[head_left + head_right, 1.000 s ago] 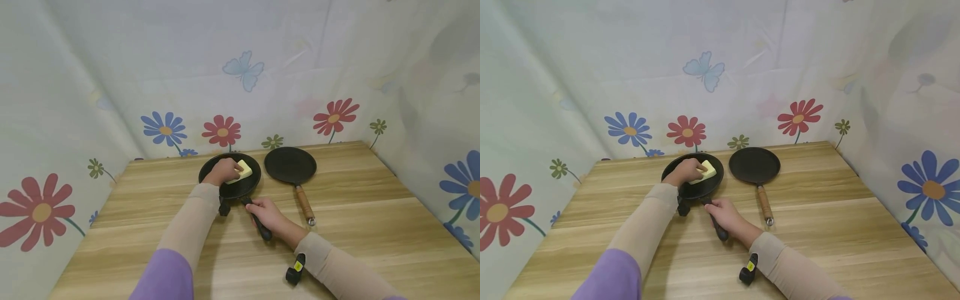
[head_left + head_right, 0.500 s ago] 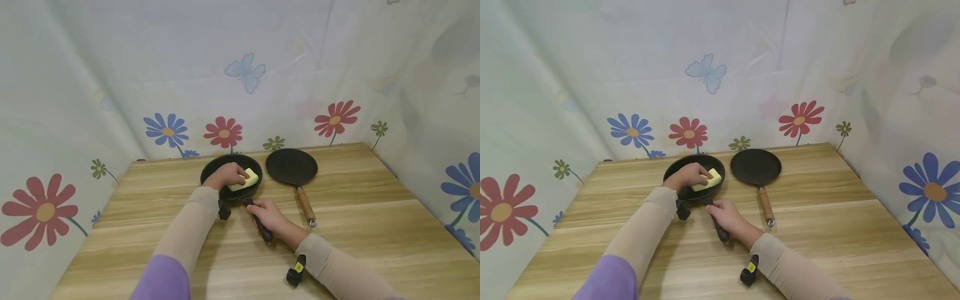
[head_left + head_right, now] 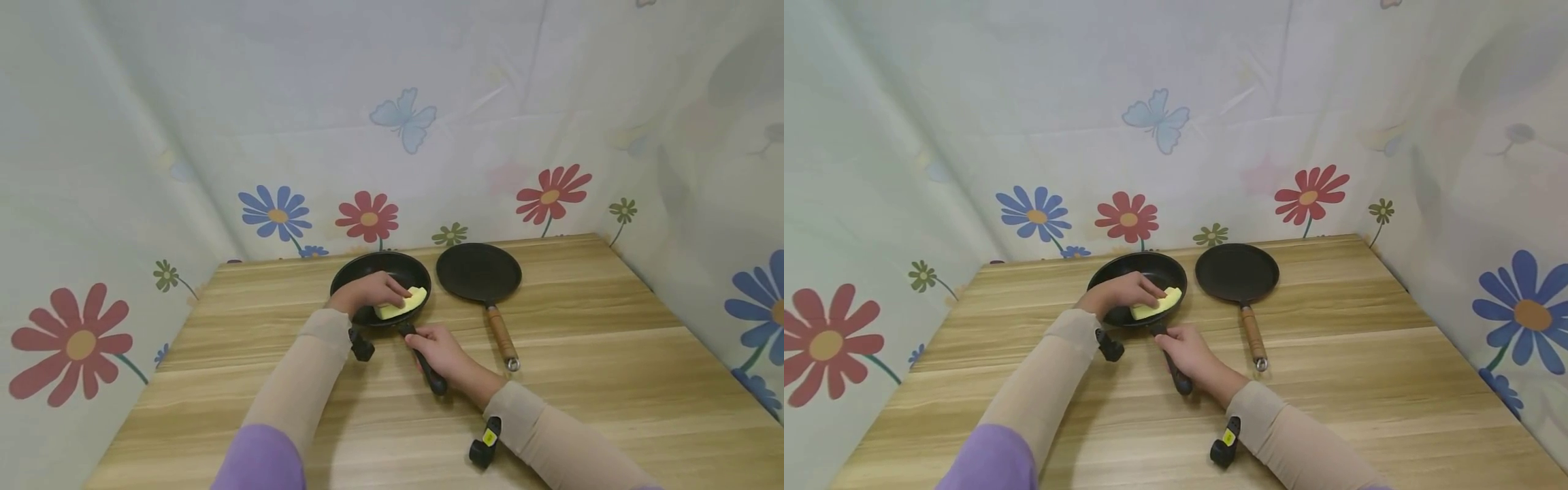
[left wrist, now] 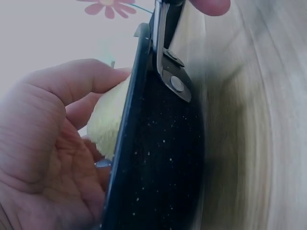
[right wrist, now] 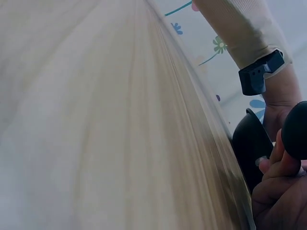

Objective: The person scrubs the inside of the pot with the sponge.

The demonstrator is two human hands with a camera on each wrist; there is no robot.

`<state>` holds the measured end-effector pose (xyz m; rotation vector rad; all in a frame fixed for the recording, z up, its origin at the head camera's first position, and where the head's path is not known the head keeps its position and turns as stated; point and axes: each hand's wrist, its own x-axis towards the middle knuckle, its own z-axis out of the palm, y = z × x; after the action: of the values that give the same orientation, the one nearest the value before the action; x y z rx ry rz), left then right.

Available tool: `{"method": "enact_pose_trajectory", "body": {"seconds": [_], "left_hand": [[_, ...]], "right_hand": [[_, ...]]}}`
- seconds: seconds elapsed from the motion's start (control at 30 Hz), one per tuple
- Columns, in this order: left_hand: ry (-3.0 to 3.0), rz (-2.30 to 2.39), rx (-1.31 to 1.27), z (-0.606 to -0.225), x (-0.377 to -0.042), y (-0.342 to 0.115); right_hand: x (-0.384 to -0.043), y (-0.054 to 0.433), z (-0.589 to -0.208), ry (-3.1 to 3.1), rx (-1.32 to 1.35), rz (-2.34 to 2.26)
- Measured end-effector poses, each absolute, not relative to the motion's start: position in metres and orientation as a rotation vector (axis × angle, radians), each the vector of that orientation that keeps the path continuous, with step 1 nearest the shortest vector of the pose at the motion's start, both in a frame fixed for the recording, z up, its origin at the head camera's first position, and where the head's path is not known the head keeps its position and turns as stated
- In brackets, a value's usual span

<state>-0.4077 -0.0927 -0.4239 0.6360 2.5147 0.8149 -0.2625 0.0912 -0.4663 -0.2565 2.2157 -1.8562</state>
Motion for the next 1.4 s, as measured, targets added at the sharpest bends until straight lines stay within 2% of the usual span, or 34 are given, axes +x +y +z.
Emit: {"method": "enact_pose_trajectory", "body": {"seconds": [0.43,1.4], "left_hand": [[2.462,0.680,0.668,-0.409,-0.395,-0.099],[2.482,0.158,0.603,-0.376,-0.390,-0.121]], "right_hand": [[-0.261,0.085,-0.465,2.235,-0.164,-1.893],[-0.260,0.085,-0.462,2.204,-0.061,-1.950]]}}
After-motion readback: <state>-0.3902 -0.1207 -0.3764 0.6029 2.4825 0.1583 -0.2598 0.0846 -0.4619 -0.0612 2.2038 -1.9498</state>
